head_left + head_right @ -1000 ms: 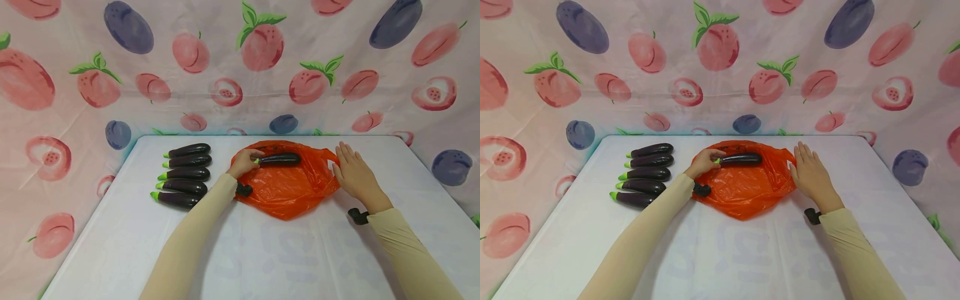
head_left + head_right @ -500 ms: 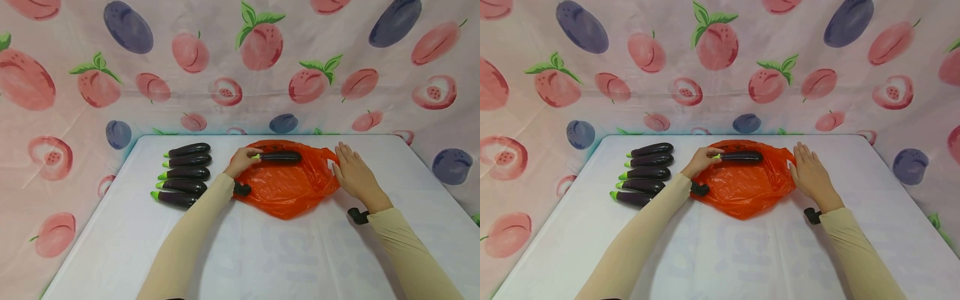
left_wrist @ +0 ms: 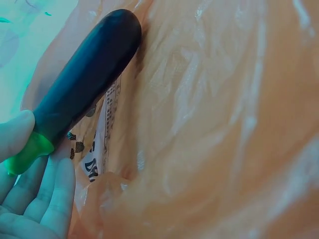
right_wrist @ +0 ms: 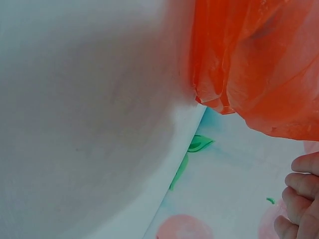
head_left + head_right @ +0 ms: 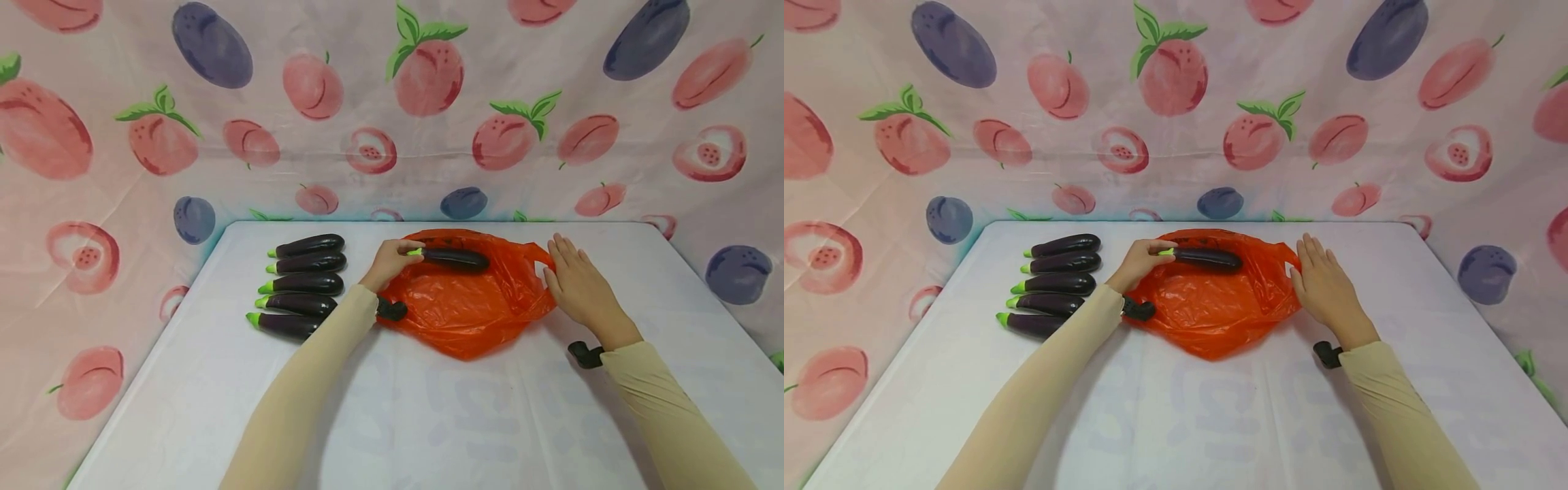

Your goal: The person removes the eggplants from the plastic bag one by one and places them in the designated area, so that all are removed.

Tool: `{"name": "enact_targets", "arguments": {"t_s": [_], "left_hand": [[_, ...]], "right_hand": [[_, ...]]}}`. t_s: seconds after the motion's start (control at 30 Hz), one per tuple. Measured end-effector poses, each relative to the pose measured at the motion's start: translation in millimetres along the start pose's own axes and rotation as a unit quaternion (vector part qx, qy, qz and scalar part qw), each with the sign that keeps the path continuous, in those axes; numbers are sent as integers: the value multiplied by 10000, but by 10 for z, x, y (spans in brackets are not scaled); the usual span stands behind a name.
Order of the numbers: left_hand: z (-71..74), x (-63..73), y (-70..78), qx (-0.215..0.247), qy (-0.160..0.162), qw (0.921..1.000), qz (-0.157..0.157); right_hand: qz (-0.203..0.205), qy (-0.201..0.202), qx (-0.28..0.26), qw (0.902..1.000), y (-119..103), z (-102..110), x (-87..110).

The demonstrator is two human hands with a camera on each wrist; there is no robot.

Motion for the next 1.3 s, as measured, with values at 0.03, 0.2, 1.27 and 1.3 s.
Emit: {"name": "enact_targets", "arguments": {"t_s": [0.03,0.2,1.27,1.3], "left_hand": [[6,8,4,11,5,10000,-1],[38,60,45,-19,29,10000,-30],[407,560,514,-427,-73,9978,-500],[421,592,524,-381,-105,9978,-523]], "right_hand": [[-1,1,-4,10000,1,-1,0],[-3,4,-18,10000,5,-2,-2],[18,28,-82,10000,28,14,9],[24,34,-91,10000,29,15,10]]}}
Point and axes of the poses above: each hand's wrist, its own x-axis away from the middle knuckle, its own z-axis out of the back of the hand, y = z × x, the point moved 3 cm from there along -x, towards the middle knuckle, and after that the axes turned 4 degrees about z, right-handed, at the moved point
